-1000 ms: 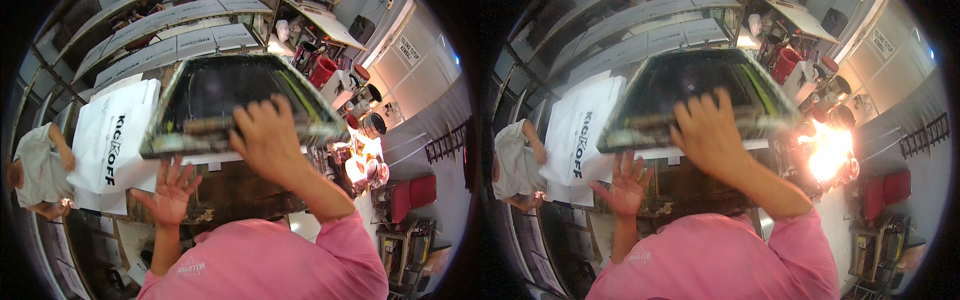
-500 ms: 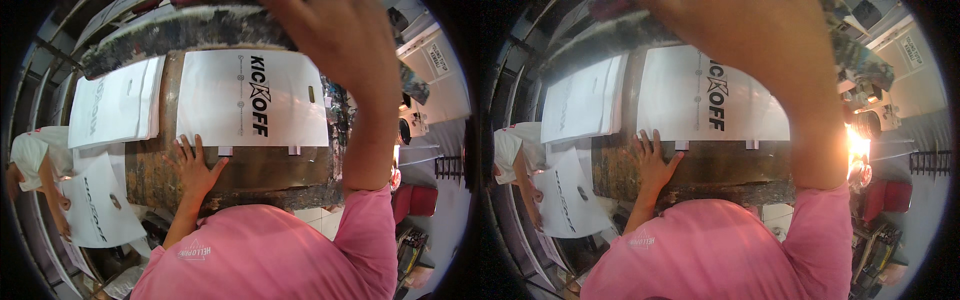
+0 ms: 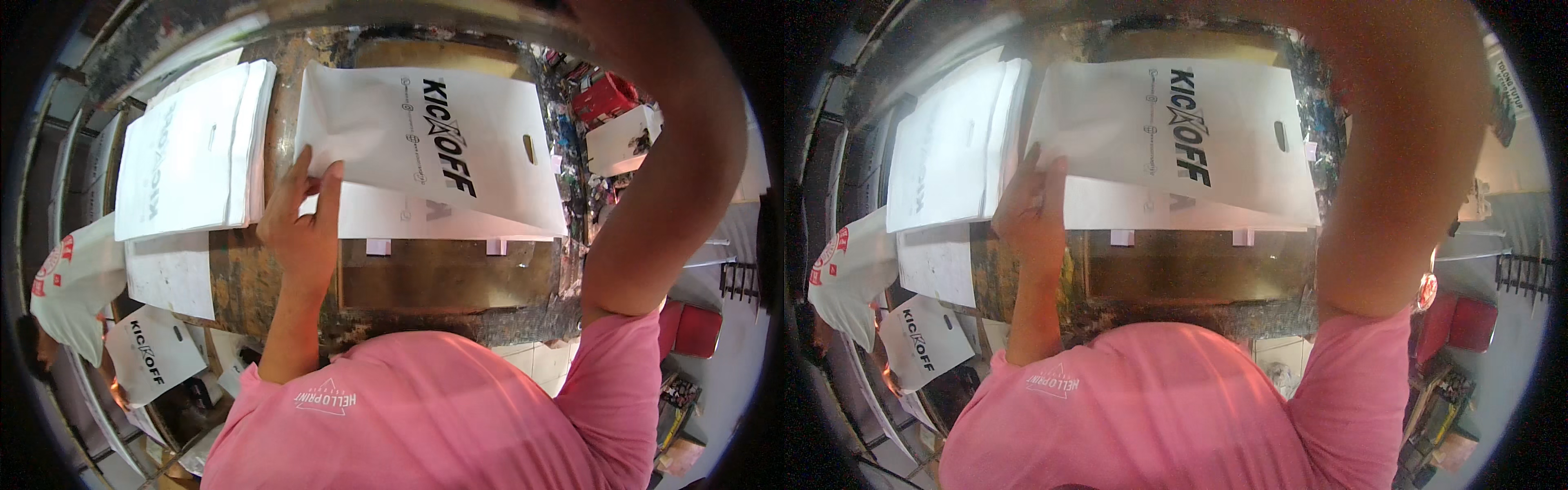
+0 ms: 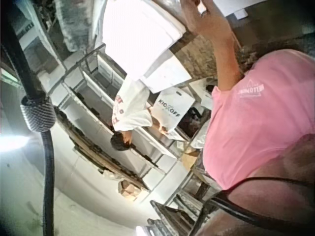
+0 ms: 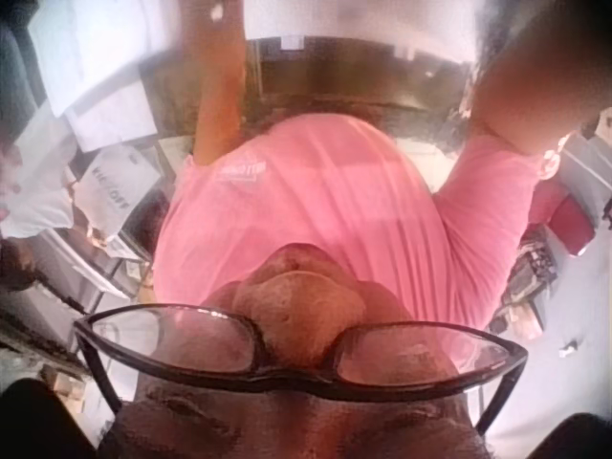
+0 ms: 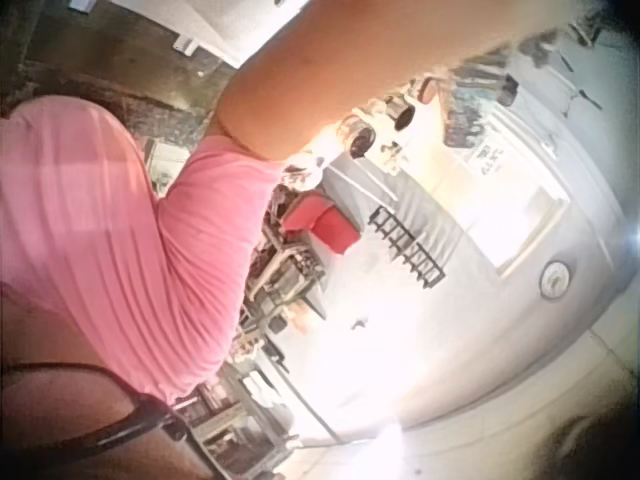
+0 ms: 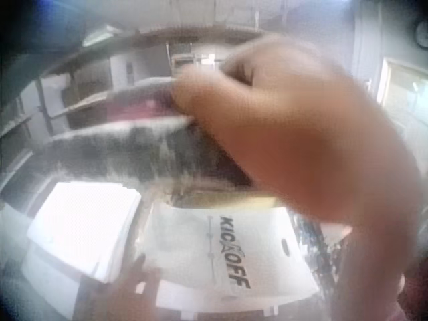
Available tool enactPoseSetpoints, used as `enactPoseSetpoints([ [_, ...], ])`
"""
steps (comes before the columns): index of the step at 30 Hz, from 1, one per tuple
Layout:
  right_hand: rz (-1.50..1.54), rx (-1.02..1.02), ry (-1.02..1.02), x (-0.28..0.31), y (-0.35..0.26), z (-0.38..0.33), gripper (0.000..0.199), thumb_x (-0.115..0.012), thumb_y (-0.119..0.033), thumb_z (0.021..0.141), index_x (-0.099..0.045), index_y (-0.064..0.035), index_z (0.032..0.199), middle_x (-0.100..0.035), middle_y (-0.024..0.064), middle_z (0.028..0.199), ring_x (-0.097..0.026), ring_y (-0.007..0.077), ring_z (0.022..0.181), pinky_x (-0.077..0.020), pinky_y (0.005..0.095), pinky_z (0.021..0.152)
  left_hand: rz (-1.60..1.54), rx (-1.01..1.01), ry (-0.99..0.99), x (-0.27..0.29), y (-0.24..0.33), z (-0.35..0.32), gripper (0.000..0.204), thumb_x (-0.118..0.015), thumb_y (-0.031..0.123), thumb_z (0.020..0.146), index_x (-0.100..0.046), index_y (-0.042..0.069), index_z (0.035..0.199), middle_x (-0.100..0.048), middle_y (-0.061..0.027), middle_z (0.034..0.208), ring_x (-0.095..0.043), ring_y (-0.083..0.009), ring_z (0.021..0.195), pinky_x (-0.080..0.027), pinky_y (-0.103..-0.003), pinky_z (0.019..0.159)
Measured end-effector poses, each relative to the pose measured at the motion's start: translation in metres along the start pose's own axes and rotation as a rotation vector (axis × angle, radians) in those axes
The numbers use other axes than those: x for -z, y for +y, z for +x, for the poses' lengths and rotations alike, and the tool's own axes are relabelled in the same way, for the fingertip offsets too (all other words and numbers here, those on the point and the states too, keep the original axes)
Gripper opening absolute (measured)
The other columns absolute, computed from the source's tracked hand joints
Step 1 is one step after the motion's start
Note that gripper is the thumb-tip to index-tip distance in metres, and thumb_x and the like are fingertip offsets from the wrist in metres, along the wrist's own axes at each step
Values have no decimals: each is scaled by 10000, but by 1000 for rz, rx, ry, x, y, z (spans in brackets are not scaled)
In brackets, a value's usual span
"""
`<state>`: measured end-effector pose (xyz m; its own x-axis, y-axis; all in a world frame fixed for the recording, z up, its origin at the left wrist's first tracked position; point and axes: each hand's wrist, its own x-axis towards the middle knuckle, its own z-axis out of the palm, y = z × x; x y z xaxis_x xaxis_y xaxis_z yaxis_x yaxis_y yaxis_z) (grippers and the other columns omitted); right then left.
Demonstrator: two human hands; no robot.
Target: The person performs screen printing on white bags, using a squeegee to apply black ink through a screen and then stacking the printed bags on a nearby shelf.
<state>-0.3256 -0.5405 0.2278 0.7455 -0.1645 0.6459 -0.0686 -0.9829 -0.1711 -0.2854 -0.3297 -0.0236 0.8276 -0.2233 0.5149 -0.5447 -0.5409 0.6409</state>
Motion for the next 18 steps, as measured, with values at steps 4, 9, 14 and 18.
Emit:
enactPoseSetpoints([
  [4, -15, 18, 47, 0, 0, -7, 401, -570, -364, 905, -666, 5, 782, -634, 175, 688, -631, 339, 685, -497, 472, 720, -391, 352, 186, 26, -5, -2, 420, -750, 66, 944, -664, -46, 1340, -729, -74, 884, -651, -90, 766, -529, -241, 711],
  [9, -1, 28, 93, -1, 6, -10, 398, -573, -367, 909, -674, 5, 808, -647, 182, 716, -640, 347, 713, -496, 475, 720, -501, 404, 189, 115, -87, 24, 493, -696, -13, 919, -610, -48, 1403, -697, -81, 1088, -634, -79, 824, -517, -220, 705],
  [14, -79, 145, 66, 5, 14, -16, 416, -569, -373, 954, -713, -12, 1101, -684, 260, 939, -640, 448, 942, -459, 510, 884, -443, 539, 20, 214, -200, 82, 644, -593, -33, 817, -533, -37, 1458, -661, -77, 1212, -629, -100, 852, -514, -232, 685],
  [18, -66, 112, 50, 3, 12, -26, 402, -584, -369, 928, -711, 6, 1002, -699, 239, 916, -632, 437, 882, -451, 487, 873, -65, 573, -69, 274, -295, 129, 779, -609, -35, 763, -490, 41, 1529, -600, -157, 1368, -650, -188, 947, -550, -341, 799],
])
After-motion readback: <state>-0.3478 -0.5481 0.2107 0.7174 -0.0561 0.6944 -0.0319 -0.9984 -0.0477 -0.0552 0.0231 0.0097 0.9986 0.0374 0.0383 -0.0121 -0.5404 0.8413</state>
